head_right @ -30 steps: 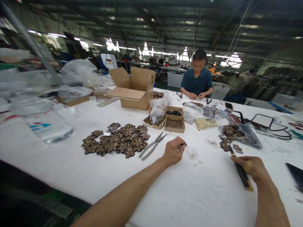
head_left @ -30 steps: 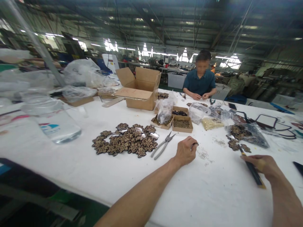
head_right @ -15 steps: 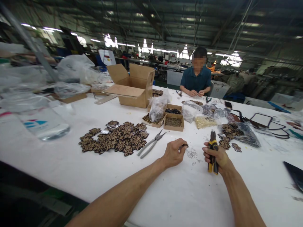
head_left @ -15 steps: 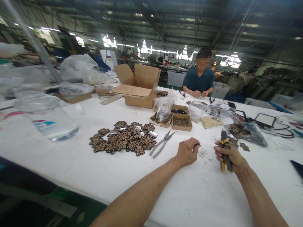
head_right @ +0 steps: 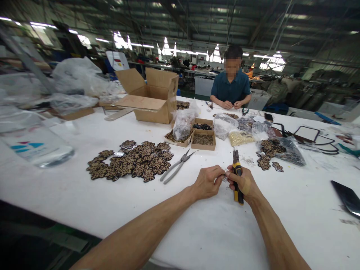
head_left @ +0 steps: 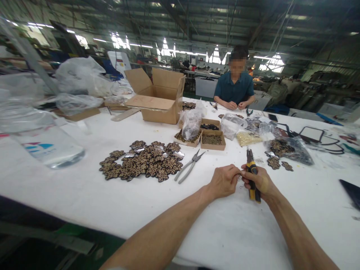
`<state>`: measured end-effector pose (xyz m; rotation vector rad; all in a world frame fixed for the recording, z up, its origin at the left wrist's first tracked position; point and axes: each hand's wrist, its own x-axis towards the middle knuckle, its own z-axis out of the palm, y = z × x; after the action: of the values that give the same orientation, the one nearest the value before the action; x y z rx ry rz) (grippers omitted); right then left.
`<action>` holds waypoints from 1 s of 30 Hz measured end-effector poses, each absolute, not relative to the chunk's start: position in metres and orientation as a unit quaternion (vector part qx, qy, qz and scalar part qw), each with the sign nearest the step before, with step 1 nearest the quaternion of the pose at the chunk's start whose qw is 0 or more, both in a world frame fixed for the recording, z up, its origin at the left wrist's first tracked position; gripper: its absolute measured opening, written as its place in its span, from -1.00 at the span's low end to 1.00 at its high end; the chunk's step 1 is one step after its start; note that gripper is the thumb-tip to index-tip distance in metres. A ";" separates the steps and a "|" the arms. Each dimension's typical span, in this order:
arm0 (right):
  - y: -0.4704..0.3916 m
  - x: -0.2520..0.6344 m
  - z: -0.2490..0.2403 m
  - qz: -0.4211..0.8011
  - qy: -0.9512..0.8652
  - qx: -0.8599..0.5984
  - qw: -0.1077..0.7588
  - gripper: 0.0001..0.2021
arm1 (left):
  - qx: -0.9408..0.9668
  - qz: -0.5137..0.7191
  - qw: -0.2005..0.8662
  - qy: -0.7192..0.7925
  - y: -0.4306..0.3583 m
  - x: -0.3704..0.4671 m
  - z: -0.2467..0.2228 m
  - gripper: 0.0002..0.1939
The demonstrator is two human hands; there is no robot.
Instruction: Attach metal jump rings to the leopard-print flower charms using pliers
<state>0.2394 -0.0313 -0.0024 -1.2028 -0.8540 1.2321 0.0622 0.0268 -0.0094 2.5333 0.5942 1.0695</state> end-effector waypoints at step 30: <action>-0.044 0.266 0.008 0.102 -0.626 -0.702 0.324 -0.68 | 0.795 0.514 0.169 0.274 0.046 0.051 0.002 -0.86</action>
<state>0.2657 -0.0438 0.0075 -1.8412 -1.6428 0.2686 0.0506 0.0459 0.0015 2.2593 0.7798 1.4625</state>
